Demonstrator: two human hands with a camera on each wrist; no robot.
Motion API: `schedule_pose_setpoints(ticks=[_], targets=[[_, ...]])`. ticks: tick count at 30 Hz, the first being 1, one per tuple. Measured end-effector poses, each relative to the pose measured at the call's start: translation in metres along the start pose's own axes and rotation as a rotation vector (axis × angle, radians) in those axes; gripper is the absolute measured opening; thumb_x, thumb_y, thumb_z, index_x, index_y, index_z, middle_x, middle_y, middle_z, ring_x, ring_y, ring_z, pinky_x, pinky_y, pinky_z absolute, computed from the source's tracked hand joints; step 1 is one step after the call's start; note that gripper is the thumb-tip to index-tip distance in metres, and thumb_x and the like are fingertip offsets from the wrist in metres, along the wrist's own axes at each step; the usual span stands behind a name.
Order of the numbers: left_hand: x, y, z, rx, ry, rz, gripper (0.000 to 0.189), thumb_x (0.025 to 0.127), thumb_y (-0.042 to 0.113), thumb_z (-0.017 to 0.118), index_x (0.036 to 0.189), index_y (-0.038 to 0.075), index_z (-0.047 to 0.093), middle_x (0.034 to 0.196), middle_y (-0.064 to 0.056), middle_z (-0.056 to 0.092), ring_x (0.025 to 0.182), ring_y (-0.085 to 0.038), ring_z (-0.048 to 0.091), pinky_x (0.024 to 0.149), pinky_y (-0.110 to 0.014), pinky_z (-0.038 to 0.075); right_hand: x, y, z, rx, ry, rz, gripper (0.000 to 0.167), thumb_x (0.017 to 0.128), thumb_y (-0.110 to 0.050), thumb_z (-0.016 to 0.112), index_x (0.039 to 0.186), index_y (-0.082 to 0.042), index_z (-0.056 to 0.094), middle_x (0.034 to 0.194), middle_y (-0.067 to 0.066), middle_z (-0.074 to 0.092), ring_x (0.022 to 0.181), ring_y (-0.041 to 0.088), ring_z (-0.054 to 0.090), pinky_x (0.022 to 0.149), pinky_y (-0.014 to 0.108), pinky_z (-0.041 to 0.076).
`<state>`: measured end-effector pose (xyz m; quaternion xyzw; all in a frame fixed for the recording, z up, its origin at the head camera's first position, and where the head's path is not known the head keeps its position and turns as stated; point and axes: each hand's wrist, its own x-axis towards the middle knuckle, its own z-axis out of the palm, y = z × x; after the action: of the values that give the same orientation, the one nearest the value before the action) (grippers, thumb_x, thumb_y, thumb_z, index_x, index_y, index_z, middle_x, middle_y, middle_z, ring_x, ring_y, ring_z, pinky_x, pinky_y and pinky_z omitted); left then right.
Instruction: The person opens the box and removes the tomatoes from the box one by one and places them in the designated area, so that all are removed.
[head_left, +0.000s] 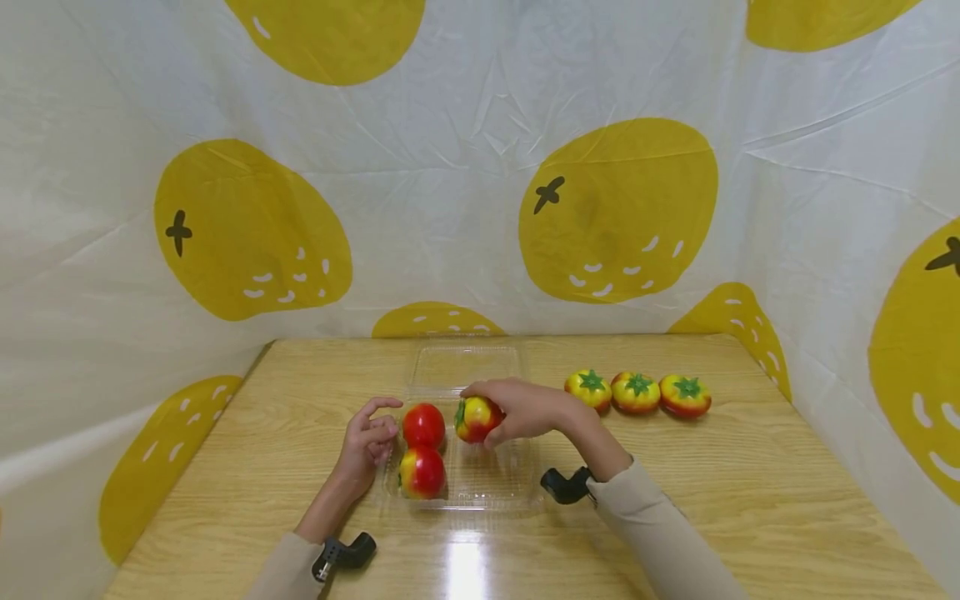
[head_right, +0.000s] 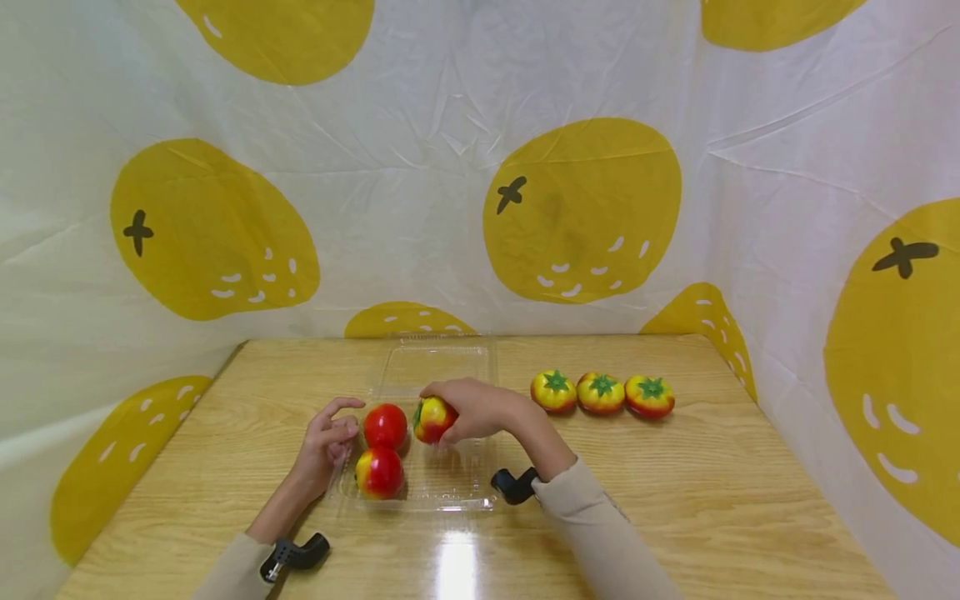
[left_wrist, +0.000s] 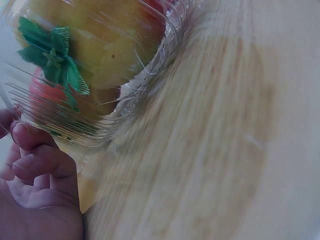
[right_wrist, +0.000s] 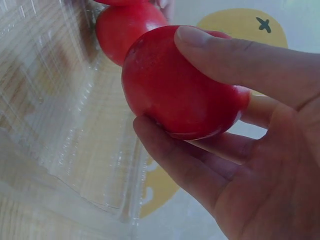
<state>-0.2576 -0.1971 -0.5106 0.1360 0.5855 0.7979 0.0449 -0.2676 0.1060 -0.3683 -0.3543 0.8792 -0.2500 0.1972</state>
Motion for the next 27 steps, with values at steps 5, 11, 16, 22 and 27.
schedule_pose_setpoints(ticks=[5, 11, 16, 22, 27], targets=[[-0.001, 0.002, 0.001, 0.000, 0.010, -0.004, 0.032, 0.097, -0.006, 0.043, 0.121, 0.012, 0.056, 0.067, 0.008, 0.061, 0.050, -0.013, 0.036, 0.047, -0.036, 0.013, -0.005, -0.001, -0.002, 0.021, 0.041, -0.014, 0.070, 0.088, -0.018, 0.080, 0.150, -0.009, 0.048, 0.140, 0.008, 0.060, 0.122, 0.024, 0.058, 0.107, 0.046, 0.051], [-0.001, 0.002, 0.001, 0.011, 0.025, -0.005, 0.034, 0.096, -0.007, 0.043, 0.121, 0.011, 0.056, 0.067, 0.008, 0.060, 0.049, -0.009, 0.040, 0.045, -0.034, 0.014, -0.014, -0.004, -0.004, 0.073, 0.095, -0.029, 0.073, 0.089, -0.020, 0.080, 0.153, -0.007, 0.044, 0.142, 0.009, 0.058, 0.121, 0.024, 0.058, 0.105, 0.045, 0.054], [-0.001, 0.001, 0.000, 0.017, 0.013, -0.007, 0.033, 0.098, -0.005, 0.042, 0.122, 0.011, 0.056, 0.068, 0.008, 0.061, 0.049, -0.008, 0.042, 0.046, -0.033, 0.016, -0.020, -0.005, -0.007, 0.092, 0.149, -0.050, 0.074, 0.090, -0.021, 0.079, 0.153, -0.008, 0.044, 0.144, 0.010, 0.058, 0.120, 0.023, 0.059, 0.103, 0.043, 0.055], [0.000, 0.000, -0.002, 0.021, -0.004, 0.000, 0.032, 0.098, -0.004, 0.042, 0.123, 0.011, 0.055, 0.069, 0.008, 0.061, 0.051, -0.007, 0.043, 0.046, -0.032, 0.018, -0.028, -0.007, -0.007, 0.111, 0.203, -0.070, 0.074, 0.091, -0.020, 0.077, 0.155, -0.007, 0.041, 0.142, 0.010, 0.059, 0.120, 0.024, 0.060, 0.102, 0.041, 0.056], [0.000, -0.001, -0.002, 0.010, -0.010, 0.001, 0.032, 0.098, -0.005, 0.042, 0.123, 0.010, 0.055, 0.069, 0.008, 0.061, 0.050, -0.009, 0.041, 0.046, -0.033, 0.017, -0.034, -0.005, -0.005, 0.127, 0.260, -0.078, 0.075, 0.090, -0.018, 0.076, 0.155, -0.007, 0.040, 0.143, 0.009, 0.059, 0.120, 0.022, 0.062, 0.101, 0.039, 0.057]])
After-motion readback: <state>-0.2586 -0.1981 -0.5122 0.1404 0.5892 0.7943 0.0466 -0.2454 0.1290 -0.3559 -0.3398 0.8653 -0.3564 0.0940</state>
